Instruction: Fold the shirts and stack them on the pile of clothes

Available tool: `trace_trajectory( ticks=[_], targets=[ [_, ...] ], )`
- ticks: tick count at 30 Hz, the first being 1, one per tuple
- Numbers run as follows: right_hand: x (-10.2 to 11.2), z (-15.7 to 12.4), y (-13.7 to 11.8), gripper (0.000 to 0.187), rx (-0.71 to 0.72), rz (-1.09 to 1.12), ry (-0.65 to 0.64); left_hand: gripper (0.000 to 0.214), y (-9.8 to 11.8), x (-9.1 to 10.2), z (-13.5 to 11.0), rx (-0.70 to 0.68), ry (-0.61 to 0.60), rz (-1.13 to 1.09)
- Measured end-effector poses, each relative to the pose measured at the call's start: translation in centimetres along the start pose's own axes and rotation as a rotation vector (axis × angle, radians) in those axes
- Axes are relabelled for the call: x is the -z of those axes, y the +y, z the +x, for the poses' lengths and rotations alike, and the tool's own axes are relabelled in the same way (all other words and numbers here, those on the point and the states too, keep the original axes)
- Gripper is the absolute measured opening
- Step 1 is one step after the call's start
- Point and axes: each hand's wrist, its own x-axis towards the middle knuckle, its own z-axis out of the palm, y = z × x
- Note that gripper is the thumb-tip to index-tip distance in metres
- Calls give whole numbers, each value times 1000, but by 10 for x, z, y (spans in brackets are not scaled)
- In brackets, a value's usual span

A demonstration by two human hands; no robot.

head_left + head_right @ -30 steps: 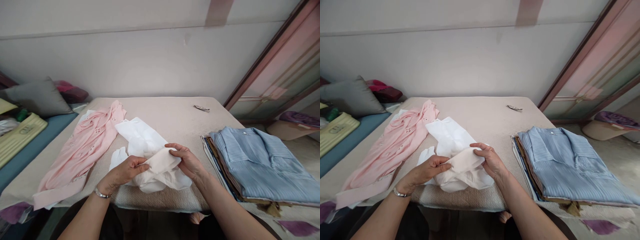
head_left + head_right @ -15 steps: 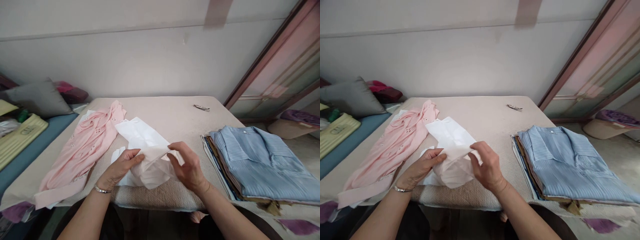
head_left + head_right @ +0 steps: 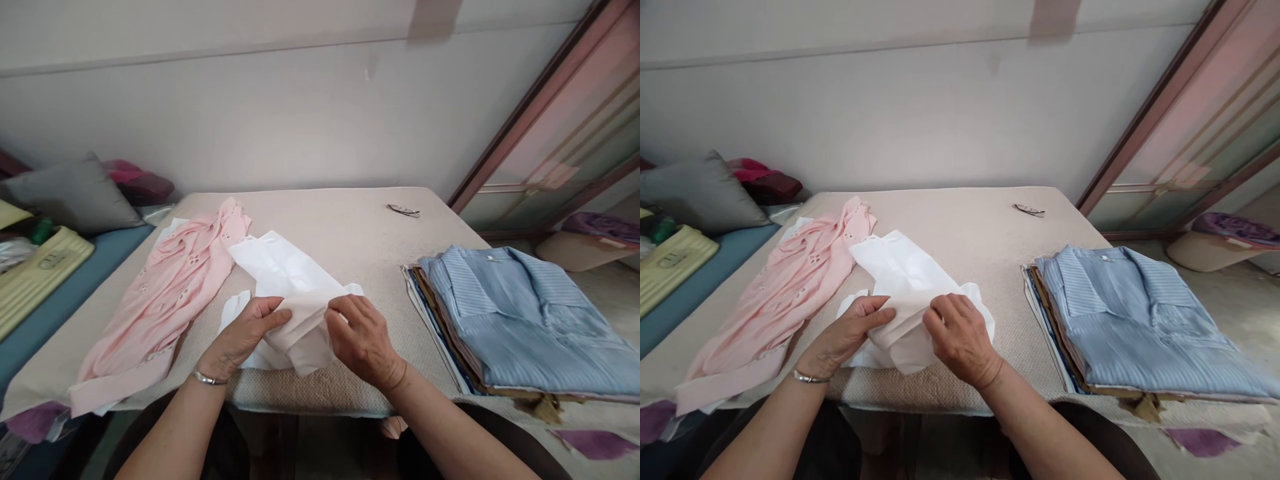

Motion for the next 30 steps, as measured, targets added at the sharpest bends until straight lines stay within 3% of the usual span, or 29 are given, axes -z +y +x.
trace_trajectory(
  ticks=[3, 6, 7, 9, 13, 18, 30],
  targets=[
    [5, 0, 13, 19, -196, 57, 58, 35, 3, 3, 0, -30, 50, -56],
    [17, 1, 22, 9, -301, 214, 60, 34, 5, 7, 0, -56, 88, -96],
    [21, 1, 22, 5, -304, 258, 37, 34, 5, 8, 0, -58, 91, -103],
    [27, 1, 19, 19, -274, 296, -36, 34, 5, 10, 0, -56, 90, -112],
    [22, -1, 3, 42, -177, 176, -186, 36, 4, 9, 2, -52, 84, -120],
    [9, -3, -5, 13, -163, 46, -252, 35, 6, 8, 2, -63, 68, -127],
    [12, -8, 13, 20, -240, 117, -303, 51, 7, 12, 3, -93, 113, -98]
  ],
)
